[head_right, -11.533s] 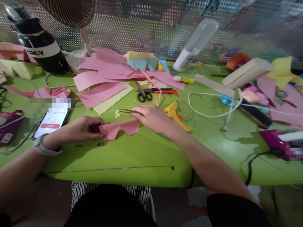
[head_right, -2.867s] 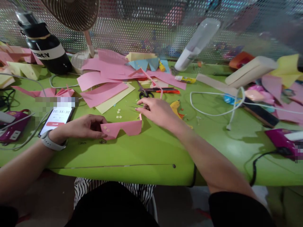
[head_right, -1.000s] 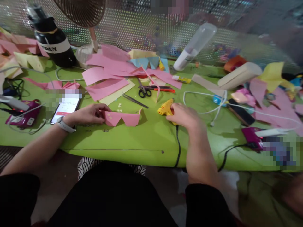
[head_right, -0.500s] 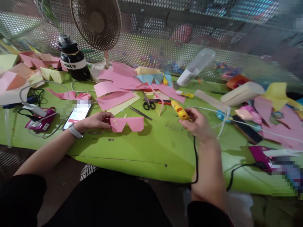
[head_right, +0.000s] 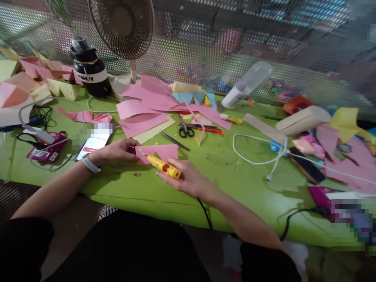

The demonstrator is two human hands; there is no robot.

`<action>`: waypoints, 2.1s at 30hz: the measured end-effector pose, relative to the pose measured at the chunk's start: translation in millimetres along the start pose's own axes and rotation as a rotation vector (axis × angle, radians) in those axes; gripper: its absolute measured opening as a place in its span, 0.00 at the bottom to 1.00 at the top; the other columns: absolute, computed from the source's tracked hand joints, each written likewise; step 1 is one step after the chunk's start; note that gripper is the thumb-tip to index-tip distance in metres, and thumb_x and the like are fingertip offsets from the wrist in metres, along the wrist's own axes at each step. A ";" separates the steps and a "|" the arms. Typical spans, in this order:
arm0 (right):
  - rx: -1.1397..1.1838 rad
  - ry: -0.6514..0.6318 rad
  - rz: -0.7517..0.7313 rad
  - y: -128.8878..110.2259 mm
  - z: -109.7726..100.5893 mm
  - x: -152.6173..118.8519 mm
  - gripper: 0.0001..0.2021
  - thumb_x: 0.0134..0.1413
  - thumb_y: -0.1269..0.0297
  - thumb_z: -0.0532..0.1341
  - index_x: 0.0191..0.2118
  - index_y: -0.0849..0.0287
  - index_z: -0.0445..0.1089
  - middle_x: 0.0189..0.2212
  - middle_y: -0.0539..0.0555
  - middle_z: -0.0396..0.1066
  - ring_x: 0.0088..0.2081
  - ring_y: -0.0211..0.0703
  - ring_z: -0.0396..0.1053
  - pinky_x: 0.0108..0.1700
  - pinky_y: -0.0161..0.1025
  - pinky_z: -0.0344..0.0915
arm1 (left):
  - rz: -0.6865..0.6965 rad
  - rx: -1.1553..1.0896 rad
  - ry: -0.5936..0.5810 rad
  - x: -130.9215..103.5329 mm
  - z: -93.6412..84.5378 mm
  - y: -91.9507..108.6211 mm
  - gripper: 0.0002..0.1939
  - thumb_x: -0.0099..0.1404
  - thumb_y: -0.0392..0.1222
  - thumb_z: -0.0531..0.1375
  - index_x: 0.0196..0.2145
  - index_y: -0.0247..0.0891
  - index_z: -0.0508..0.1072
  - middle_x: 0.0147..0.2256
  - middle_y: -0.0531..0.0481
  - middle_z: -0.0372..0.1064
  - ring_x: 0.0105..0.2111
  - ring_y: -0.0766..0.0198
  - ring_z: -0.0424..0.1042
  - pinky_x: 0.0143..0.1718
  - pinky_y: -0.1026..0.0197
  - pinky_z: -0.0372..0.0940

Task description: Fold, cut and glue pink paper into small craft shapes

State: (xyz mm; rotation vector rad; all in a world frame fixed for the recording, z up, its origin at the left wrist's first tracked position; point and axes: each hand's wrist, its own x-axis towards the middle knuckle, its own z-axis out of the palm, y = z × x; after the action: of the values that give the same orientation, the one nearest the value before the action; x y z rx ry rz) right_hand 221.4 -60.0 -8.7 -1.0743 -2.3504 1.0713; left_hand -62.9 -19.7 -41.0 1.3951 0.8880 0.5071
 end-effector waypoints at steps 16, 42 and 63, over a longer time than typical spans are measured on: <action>-0.152 -0.011 -0.057 -0.5 5.7 8.1 0.12 0.61 0.54 0.59 0.34 0.57 0.64 0.25 0.49 0.64 0.24 0.36 0.58 0.28 0.36 0.54 | 0.012 0.026 0.011 -1.6 1.0 3.2 0.12 0.56 0.40 0.67 0.36 0.33 0.71 0.29 0.50 0.73 0.24 0.70 0.69 0.24 0.67 0.60; -0.225 -0.034 -0.071 -0.7 6.6 7.2 0.14 0.62 0.51 0.57 0.32 0.57 0.61 0.25 0.49 0.63 0.24 0.37 0.58 0.27 0.37 0.53 | 0.021 0.018 -0.012 -0.3 -0.3 1.6 0.13 0.55 0.41 0.68 0.36 0.33 0.72 0.30 0.50 0.74 0.26 0.70 0.69 0.25 0.67 0.60; -0.271 -0.064 -0.064 8.7 7.3 5.1 0.09 0.60 0.57 0.59 0.34 0.56 0.60 0.26 0.50 0.64 0.25 0.38 0.59 0.28 0.37 0.53 | 0.031 0.043 -0.021 0.9 0.1 -1.0 0.12 0.56 0.41 0.68 0.34 0.34 0.70 0.28 0.51 0.73 0.24 0.71 0.68 0.24 0.68 0.60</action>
State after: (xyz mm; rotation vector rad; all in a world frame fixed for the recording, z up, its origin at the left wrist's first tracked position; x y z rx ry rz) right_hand 218.2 -56.0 -20.1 -1.0599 -2.6182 0.7912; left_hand -62.5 -19.2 -42.2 1.4528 0.8657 0.4980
